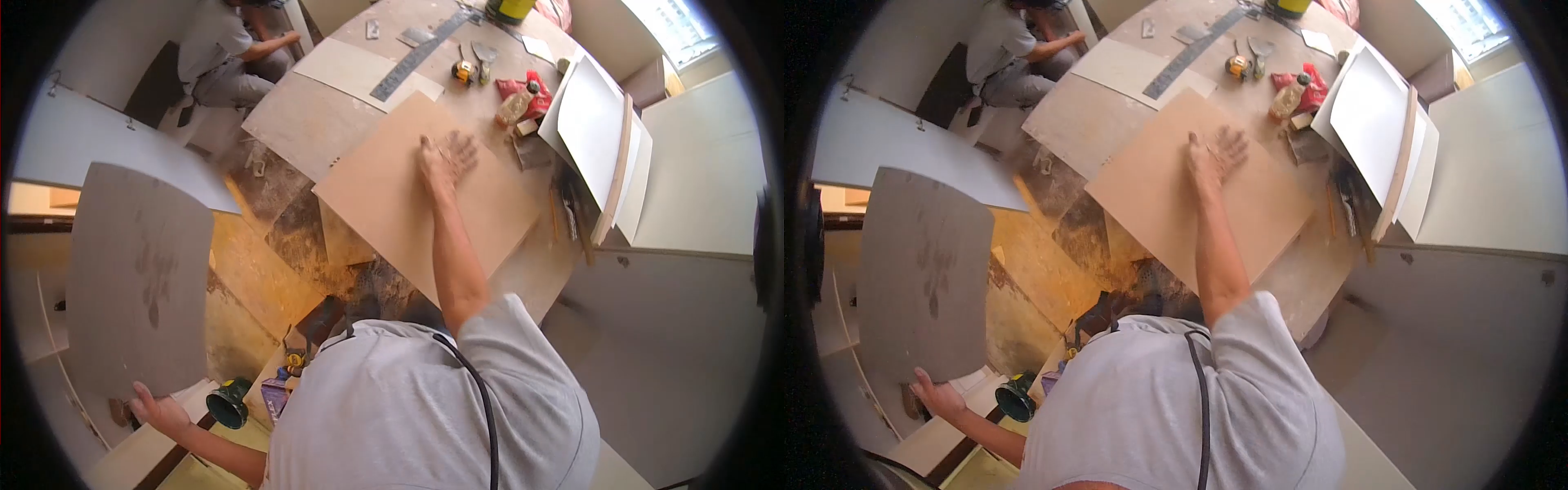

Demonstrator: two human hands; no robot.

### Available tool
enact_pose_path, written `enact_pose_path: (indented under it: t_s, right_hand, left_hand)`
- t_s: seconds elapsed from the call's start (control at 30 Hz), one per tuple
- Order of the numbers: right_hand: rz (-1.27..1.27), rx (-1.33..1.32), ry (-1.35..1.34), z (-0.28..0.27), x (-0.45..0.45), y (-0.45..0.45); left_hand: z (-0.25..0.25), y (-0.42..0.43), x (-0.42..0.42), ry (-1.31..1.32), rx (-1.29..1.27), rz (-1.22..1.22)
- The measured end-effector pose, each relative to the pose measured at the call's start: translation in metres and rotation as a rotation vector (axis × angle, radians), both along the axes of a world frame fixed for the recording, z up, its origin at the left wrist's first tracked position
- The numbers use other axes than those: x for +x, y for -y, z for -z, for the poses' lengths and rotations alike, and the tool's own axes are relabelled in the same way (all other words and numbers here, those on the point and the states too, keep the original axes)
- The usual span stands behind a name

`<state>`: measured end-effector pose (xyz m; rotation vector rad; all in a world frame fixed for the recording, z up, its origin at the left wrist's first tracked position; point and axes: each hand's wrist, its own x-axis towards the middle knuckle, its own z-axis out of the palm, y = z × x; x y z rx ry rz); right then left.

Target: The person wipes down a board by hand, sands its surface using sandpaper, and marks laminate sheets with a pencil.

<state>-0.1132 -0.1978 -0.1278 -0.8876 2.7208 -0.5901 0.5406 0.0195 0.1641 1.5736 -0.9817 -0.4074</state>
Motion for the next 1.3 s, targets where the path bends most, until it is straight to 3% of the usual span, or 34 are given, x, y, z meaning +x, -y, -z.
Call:
enact_pose_path:
  t_s: [0.07, 0.13, 0.2, 0.33, 0.47, 0.5, 0.53, 0.63, 0.67, 0.73, 0.8, 0.87, 0.9, 0.93, 0.97, 1.0, 1.03, 1.1, 1.13, 1.2, 1.23, 1.3]
  right_hand:
    - [-0.006, -0.274, -0.122, -0.017, 0.02, 0.035]
    - [-0.334, -0.53, -0.151, -0.025, 0.051, 0.077]
    - [-0.557, -0.3, -0.151, -0.041, 0.101, 0.097]
    - [-0.591, -0.159, -0.044, 0.013, 0.106, 0.084]
    - [-0.546, -0.219, -0.277, 0.034, 0.022, -0.043]
    - [-0.459, -0.072, -0.472, 0.017, 0.004, -0.092]
    - [-0.284, 0.369, -0.814, 0.089, -0.05, -0.152]
    - [0.445, 0.584, -0.551, -0.003, -0.096, -0.278]
    - [0.452, 0.589, -0.558, -0.012, -0.093, -0.296]
    - [0.454, 0.202, -0.489, -0.021, -0.085, -0.324]
    - [0.328, 0.037, -0.537, 0.005, -0.076, -0.29]
    - [0.317, -0.161, -0.278, 0.017, -0.035, -0.203]
    - [0.224, 0.193, -0.153, 0.014, -0.009, -0.15]
    - [0.035, 0.088, -0.2, 0.021, 0.013, -0.105]
    - [-0.007, -0.022, -0.075, 0.003, 0.049, -0.055]
    - [-0.347, -0.135, 0.067, -0.004, 0.073, -0.017]
    - [-0.835, 0.076, 0.123, -0.015, 0.085, 0.027]
    - [-1.096, -0.412, 0.042, -0.037, 0.122, 0.075]
    - [-1.1, -0.425, 0.038, -0.039, 0.119, 0.091]
    - [-0.789, -0.449, 0.009, -0.025, 0.106, 0.127]
    - [-0.805, -0.341, -0.122, -0.005, 0.08, 0.132]
    - [-0.824, 0.146, -0.258, 0.017, 0.032, 0.113]
  left_hand:
    - [0.0, -0.005, -0.013, 0.072, 0.058, -0.059]
    - [-0.002, -0.007, -0.018, -0.009, -0.003, -0.17]
    - [0.006, -0.002, -0.005, 0.021, -0.012, -0.105]
    - [0.006, 0.029, -0.035, -0.14, -0.036, -0.036]
    - [0.023, 0.067, -0.032, -0.191, -0.005, 0.102]
    - [0.026, 0.076, -0.032, -0.22, -0.022, 0.156]
    - [0.028, 0.084, -0.026, -0.225, -0.009, 0.157]
    - [0.034, 0.109, -0.009, -0.265, -0.005, 0.19]
    - [0.036, 0.117, -0.005, -0.265, 0.001, 0.154]
    - [0.037, 0.126, -0.007, -0.262, 0.022, 0.127]
    - [0.035, 0.135, -0.011, -0.335, -0.001, 0.207]
    - [0.036, 0.134, -0.006, -0.288, 0.022, 0.169]
    - [0.035, 0.132, -0.004, -0.24, 0.046, 0.123]
    - [0.033, 0.13, -0.006, -0.232, 0.014, 0.109]
    - [0.031, 0.127, -0.01, -0.264, -0.01, 0.132]
    - [0.026, 0.125, -0.012, -0.291, -0.023, 0.164]
    - [0.02, 0.123, -0.016, -0.28, -0.039, 0.159]
    - [0.013, 0.119, -0.03, -0.305, -0.051, 0.048]
    - [0.009, 0.116, -0.039, -0.302, -0.064, 0.046]
    - [0.002, 0.111, -0.052, -0.25, -0.074, 0.129]
    - [0.003, 0.11, -0.049, -0.247, -0.085, 0.126]
    - [0.008, 0.105, -0.039, -0.286, -0.067, 0.123]
